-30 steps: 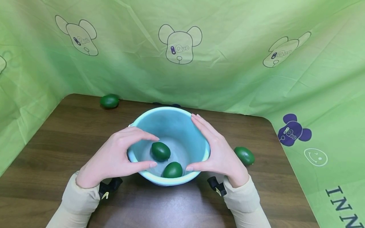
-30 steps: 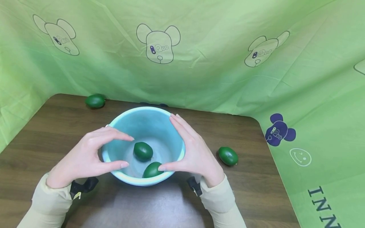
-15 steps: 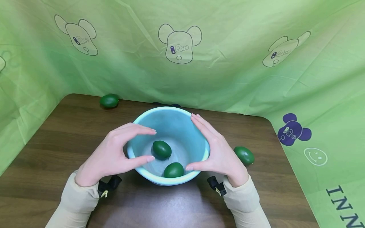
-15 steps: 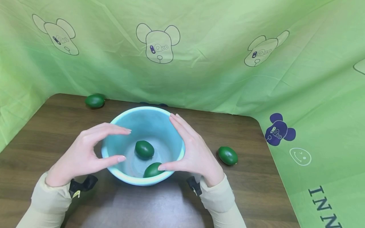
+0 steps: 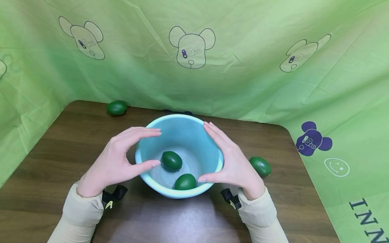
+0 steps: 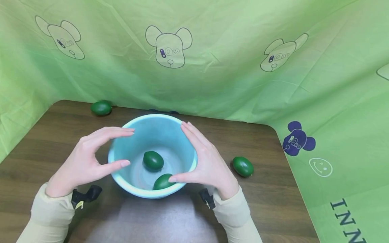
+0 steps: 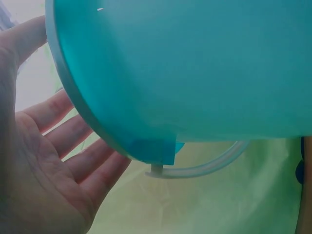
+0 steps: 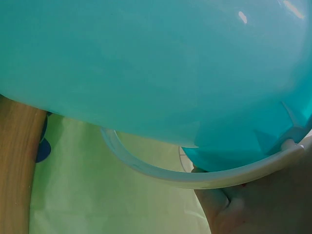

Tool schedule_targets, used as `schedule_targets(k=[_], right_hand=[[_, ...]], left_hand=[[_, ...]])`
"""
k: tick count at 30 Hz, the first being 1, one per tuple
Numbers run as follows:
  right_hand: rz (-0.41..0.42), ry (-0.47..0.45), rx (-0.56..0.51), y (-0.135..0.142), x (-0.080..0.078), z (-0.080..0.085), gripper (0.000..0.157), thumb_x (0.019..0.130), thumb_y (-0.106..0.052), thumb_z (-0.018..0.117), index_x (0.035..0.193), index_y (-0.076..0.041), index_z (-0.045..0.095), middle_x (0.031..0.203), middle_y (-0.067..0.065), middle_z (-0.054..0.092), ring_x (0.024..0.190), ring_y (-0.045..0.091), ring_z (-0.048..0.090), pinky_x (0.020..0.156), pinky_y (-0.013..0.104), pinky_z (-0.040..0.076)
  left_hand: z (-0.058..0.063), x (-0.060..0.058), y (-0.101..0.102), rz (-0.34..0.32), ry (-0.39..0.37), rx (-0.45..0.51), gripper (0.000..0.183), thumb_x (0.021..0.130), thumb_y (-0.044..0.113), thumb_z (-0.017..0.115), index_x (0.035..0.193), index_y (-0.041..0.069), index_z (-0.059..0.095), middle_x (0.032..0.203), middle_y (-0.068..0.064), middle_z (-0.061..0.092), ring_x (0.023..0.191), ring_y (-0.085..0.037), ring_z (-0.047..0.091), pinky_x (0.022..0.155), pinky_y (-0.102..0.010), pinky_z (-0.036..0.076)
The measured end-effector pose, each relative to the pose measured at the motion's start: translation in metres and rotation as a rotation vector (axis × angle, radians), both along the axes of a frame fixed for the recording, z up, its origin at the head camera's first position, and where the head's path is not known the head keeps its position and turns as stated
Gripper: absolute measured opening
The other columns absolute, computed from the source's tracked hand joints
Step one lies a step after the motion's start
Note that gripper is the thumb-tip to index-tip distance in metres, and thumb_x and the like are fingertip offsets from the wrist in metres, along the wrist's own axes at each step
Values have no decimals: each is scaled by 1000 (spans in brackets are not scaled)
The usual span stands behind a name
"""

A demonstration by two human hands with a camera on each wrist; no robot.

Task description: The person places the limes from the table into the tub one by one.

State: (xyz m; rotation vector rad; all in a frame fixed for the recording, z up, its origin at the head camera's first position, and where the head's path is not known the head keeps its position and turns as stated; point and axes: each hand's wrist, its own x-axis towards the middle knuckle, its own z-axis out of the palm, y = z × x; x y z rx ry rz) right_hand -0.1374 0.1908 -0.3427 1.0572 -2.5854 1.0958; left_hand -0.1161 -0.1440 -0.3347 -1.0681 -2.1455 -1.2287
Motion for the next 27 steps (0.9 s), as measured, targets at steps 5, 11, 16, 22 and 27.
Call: schedule_targets(k=[5,11,16,22,27], right_hand=[[-1,2,2,0,1,0,126,62,-69,88,161,-16,32,165,0,28,150,19,24,108,54,39],[-2,-1,8,1,1,0,127,60,-62,93,162,-17,32,165,-1,27,150,19,24,109,54,38],[-4,-2,10,1,1,-1,128,59,-61,93,162,-17,32,165,-1,27,150,19,24,109,53,38],[-3,2,9,1,1,-1,128,58,-59,95,161,-17,32,165,-1,27,151,19,24,110,53,38],[-1,3,7,0,0,-1,128,59,-61,94,162,-17,32,165,-2,27,151,19,24,110,53,37]], left_hand=[[2,0,-2,13,-2,17,57,89,44,79,133,11,67,131,-1,65,122,-22,59,103,-31,44],[-1,-2,-5,42,-8,32,57,82,30,85,132,10,67,132,-2,65,123,-22,59,104,-32,43],[-2,-4,-9,64,-19,32,64,75,17,88,134,8,65,135,-4,64,123,-21,59,104,-30,44],[10,2,-10,98,-17,42,67,70,7,89,133,2,65,135,-7,64,121,-21,60,103,-28,44],[21,6,-11,122,-23,57,67,69,-1,87,132,-1,65,132,-11,65,123,-21,59,105,-28,42]])
